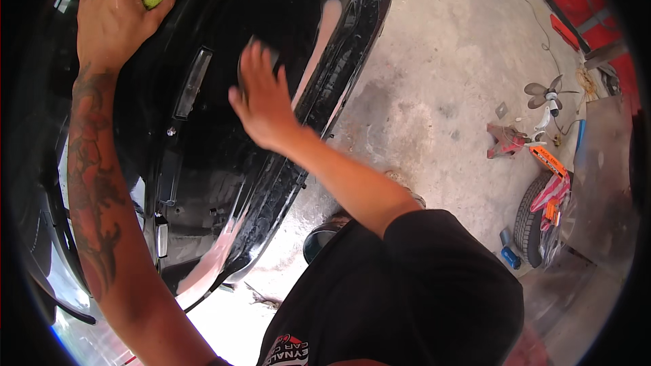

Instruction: Wet sanding a car body panel with sandpaper and water followed by wiping with a cloth.

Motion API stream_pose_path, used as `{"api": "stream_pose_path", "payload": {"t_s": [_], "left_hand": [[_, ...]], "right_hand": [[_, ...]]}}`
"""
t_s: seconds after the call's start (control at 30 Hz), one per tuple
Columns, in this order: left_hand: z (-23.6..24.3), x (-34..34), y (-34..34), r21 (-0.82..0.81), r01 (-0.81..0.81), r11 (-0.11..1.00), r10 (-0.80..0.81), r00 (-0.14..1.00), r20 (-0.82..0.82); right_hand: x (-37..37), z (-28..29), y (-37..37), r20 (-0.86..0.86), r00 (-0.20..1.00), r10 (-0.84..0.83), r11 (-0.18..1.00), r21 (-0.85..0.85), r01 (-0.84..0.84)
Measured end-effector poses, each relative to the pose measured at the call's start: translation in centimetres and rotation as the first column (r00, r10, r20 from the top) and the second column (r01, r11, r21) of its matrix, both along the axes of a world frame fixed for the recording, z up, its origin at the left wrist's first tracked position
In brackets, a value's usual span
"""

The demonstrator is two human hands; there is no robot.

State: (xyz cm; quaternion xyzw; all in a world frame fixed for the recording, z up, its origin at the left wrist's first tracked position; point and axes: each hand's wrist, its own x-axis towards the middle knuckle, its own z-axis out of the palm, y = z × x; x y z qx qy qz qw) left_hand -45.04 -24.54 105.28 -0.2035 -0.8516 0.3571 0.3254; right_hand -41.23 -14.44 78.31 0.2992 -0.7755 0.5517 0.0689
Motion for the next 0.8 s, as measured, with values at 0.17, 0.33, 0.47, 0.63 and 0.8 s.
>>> {"api": "stream_pose_path", "payload": {"t_s": [0.17, 0.33, 0.47, 0.63, 0.8], "left_hand": [[0.1, -0.5, -1.3, -0.022, -0.02, 1.0, 0.021, 0.998, 0.053], [0.5, -0.3, -0.5, -0.06, -0.006, 0.998, 0.008, 0.999, 0.035], [-1.2, 0.6, 3.9, 0.014, -0.111, 0.994, 0.111, 0.994, -0.007], [1.5, -2.5, -16.5, 0.402, 0.3, 0.865, -0.379, 0.916, 0.132], [-0.1, 0.1, 0.3, -0.008, -0.031, 0.999, 0.031, 1.0, -0.001]], "right_hand": [[1.5, -2.4, 0.6, -0.009, 0.995, 0.099, 0.991, 0.089, -0.097], [-4.4, 0.5, 0.3, 0.108, 0.992, -0.064, 0.995, -0.072, 0.072], [3.9, -4.3, 0.1, 0.071, 0.994, 0.081, 0.995, 0.055, -0.085], [0.5, -0.6, -1.5, 0.066, 0.996, 0.063, 0.997, -0.05, -0.06], [-2.3, -2.5, 0.7, 0.124, 0.991, -0.056, 0.998, -0.029, 0.06]]}}
